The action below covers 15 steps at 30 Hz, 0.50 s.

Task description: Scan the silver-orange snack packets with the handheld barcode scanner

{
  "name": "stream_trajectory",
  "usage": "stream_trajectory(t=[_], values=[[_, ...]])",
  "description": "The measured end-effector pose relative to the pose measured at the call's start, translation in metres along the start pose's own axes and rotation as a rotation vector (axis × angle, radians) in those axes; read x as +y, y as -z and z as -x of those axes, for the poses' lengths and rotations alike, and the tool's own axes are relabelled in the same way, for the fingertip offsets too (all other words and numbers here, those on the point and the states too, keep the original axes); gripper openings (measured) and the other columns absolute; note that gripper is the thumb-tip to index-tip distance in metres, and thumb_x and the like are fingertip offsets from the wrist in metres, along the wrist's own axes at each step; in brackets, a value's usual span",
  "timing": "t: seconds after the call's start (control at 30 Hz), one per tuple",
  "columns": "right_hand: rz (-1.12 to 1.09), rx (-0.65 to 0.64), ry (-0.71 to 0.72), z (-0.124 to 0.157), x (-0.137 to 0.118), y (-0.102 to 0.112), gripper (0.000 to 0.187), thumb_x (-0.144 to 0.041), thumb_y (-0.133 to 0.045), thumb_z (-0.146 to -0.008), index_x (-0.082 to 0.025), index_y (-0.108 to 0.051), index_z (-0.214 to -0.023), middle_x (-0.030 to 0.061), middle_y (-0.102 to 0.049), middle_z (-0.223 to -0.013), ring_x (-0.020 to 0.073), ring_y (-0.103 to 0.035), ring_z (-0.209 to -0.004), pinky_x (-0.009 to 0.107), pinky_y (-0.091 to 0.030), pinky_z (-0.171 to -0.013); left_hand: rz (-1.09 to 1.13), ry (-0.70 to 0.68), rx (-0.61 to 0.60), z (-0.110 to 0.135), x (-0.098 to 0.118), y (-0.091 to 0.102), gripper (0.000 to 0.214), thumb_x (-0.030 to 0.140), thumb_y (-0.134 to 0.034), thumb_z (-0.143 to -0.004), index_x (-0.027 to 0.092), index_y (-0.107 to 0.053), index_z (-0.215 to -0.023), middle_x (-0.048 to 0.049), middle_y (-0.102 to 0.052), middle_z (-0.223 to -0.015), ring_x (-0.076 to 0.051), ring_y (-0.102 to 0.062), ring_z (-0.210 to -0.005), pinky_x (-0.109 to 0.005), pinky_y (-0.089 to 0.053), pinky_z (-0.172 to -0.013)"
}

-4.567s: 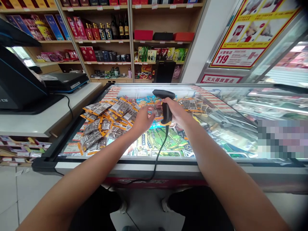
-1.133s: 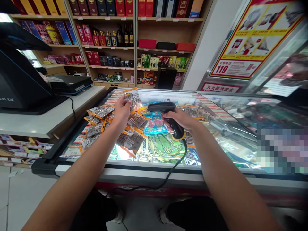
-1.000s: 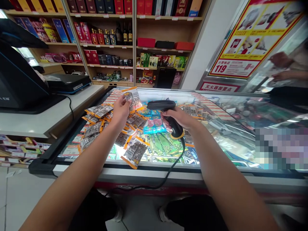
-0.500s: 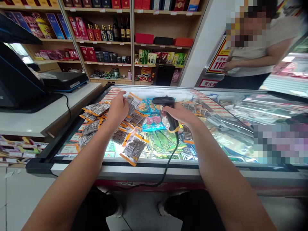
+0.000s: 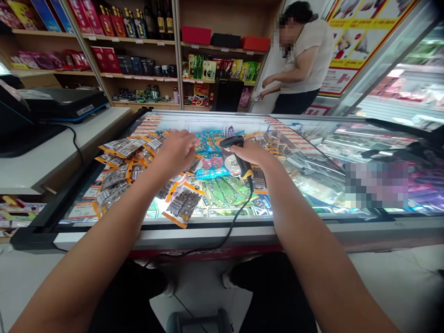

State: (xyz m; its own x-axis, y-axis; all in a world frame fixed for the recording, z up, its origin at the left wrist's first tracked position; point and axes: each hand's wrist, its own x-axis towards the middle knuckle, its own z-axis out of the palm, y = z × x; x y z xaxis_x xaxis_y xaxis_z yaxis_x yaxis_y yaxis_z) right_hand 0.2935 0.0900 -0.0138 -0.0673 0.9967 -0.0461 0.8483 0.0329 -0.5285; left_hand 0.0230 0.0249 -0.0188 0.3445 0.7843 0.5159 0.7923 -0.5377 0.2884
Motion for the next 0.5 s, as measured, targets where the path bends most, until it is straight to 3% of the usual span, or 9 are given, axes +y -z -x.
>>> stream_trajectory(t=[0.07,0.13,0.23,0.4,0.5], values=[[-0.069,0.0,0.023,0.003,-0.002,0.001,0.035,-0.058,-0.071,-0.081,-0.023,-0.064,-0.08,0.0131,-0.066,-0.079,0.0326,-0.062,-0.083,0.043,-0.046,-0.076,0.134,-0.155,-0.182,0.003,0.015,-0.012,0.026,0.023,-0.053,-0.096,0.021,-0.074,-0.11,-0.0134,-0.072,-0.111,-0.032,-0.063,-0.114,-0.048,-0.045,-0.107],[-0.122,-0.002,0.037,0.005,-0.006,0.001,0.035,-0.057,-0.068,-0.084,-0.023,-0.063,-0.082,0.0114,-0.066,-0.077,0.03,-0.061,-0.076,0.041,-0.045,-0.072,0.155,-0.257,-0.336,0.009,0.031,-0.025,0.028,0.027,-0.053,-0.098,0.02,-0.073,-0.115,-0.0152,-0.071,-0.119,-0.033,-0.063,-0.119,-0.046,-0.047,-0.106],[-0.189,0.025,0.058,0.007,-0.012,0.002,0.034,-0.056,-0.064,-0.088,-0.022,-0.062,-0.084,0.0101,-0.066,-0.079,0.028,-0.06,-0.074,0.039,-0.044,-0.071,0.121,-0.297,-0.432,0.019,0.053,-0.039,0.032,0.029,-0.056,-0.098,0.02,-0.069,-0.125,-0.0177,-0.065,-0.136,-0.036,-0.054,-0.137,-0.051,-0.041,-0.116],[-0.167,0.139,0.019,0.007,-0.016,0.003,0.034,-0.054,-0.059,-0.092,-0.021,-0.062,-0.085,0.0122,-0.069,-0.087,0.0294,-0.063,-0.08,0.038,-0.044,-0.072,0.19,-0.224,-0.419,0.024,0.06,-0.046,0.037,0.027,-0.06,-0.094,0.022,-0.065,-0.13,-0.0182,-0.057,-0.148,-0.038,-0.047,-0.147,-0.056,-0.035,-0.121],[-0.127,0.032,0.017,0.005,-0.011,0.001,0.038,-0.059,-0.058,-0.091,-0.022,-0.063,-0.083,0.0119,-0.069,-0.084,0.0296,-0.063,-0.079,0.039,-0.044,-0.071,0.233,-0.053,-0.347,0.02,0.053,-0.046,0.039,0.027,-0.064,-0.091,0.02,-0.064,-0.129,-0.0205,-0.061,-0.143,-0.04,-0.052,-0.141,-0.056,-0.038,-0.117]])
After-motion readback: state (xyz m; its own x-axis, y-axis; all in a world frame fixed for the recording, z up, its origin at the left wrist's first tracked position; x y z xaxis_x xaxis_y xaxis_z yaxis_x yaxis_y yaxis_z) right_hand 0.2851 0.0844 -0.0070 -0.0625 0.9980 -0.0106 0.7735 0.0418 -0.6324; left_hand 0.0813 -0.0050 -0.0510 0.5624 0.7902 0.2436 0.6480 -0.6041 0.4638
